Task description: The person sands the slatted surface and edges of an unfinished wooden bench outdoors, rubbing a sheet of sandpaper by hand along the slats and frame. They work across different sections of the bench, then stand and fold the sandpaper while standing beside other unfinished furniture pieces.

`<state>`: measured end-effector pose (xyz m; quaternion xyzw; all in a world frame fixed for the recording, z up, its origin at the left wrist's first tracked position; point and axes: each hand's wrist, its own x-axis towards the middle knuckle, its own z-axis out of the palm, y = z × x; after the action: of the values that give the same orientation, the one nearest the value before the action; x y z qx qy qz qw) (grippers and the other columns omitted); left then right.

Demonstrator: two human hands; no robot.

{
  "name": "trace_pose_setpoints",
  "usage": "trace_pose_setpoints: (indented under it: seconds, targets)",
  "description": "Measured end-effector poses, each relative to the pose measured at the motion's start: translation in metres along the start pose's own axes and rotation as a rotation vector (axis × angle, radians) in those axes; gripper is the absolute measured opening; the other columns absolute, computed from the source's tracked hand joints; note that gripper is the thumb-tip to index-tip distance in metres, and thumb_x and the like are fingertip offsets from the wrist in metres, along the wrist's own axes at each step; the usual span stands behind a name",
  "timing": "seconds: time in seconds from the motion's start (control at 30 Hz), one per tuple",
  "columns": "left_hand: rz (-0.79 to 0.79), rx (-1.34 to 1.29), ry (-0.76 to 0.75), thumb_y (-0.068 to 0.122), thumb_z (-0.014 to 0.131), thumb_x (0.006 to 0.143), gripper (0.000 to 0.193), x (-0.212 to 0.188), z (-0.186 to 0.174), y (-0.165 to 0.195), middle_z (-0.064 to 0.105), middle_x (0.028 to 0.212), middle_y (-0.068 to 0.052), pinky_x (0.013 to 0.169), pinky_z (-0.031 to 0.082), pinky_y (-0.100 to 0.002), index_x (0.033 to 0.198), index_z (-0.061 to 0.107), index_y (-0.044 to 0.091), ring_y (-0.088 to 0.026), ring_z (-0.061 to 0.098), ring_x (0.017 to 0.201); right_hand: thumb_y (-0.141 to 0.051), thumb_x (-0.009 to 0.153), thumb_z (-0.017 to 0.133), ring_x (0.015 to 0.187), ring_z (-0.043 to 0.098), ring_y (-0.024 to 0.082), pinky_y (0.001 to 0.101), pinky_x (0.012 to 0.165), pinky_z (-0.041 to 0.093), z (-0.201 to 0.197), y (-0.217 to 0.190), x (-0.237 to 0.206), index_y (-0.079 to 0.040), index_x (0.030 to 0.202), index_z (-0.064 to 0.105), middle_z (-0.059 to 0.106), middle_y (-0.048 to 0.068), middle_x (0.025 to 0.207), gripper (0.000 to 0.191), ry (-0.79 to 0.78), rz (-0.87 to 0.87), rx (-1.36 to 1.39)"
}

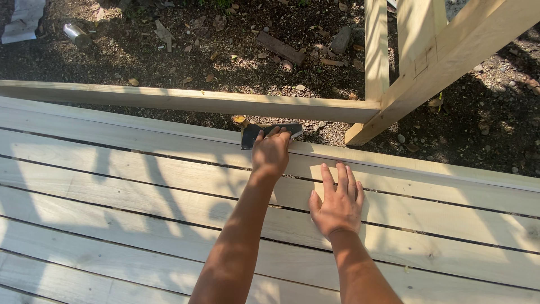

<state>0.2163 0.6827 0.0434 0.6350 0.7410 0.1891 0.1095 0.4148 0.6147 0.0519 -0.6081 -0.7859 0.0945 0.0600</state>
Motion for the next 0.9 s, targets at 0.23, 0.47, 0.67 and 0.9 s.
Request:
trace_pose_setpoints:
  seconds: [0.23,0.47,0.67,0.9]
  targets:
    - [0.052,-0.022,0.255,0.021,0.049,0.103,0.025,-0.018,0.002,0.007,0.077,0.111,-0.01,0.117,0.031,-0.052,0.107,0.072,0.014,-0.03,0.071,0.111,-0.045,0.088,0.056,0.152,0.023,0.026,0.0503,0.122,0.017,-0.002,-0.002,0.0,-0.029,0.155,0.036,0.029,0.008,0.161,0.072,-0.019,0.006,-0.026]
    - [-0.21,0.076,-0.2,0.027,0.047,0.109,0.029,0.001,0.005,0.004,0.077,0.108,-0.01,0.127,0.027,-0.048,0.105,0.073,0.017,-0.028,0.069,0.114,-0.046,0.088,0.055,0.151,0.023,0.028,0.0516,0.121,0.017,-0.003,0.0,0.0,-0.029,0.155,0.035,0.028,0.009,0.16,0.071,-0.014,-0.004,-0.015]
    - [0.089,-0.11,0.422,0.02,0.051,0.096,0.022,-0.016,0.012,0.009,0.078,0.106,-0.01,0.11,0.029,-0.054,0.1,0.072,0.013,-0.032,0.068,0.112,-0.044,0.092,0.052,0.151,0.023,0.031,0.0536,0.121,0.017,0.001,0.002,-0.002,-0.029,0.157,0.034,0.028,0.011,0.162,0.069,-0.015,-0.041,-0.034]
    - [-0.209,0.049,-0.198,0.028,0.051,0.104,0.026,0.016,-0.007,0.008,0.075,0.102,-0.011,0.128,0.025,-0.047,0.1,0.073,0.015,-0.028,0.069,0.111,-0.046,0.094,0.052,0.151,0.023,0.03,0.0536,0.12,0.016,0.001,0.001,0.002,-0.03,0.156,0.035,0.028,0.01,0.16,0.067,-0.004,-0.031,-0.031]
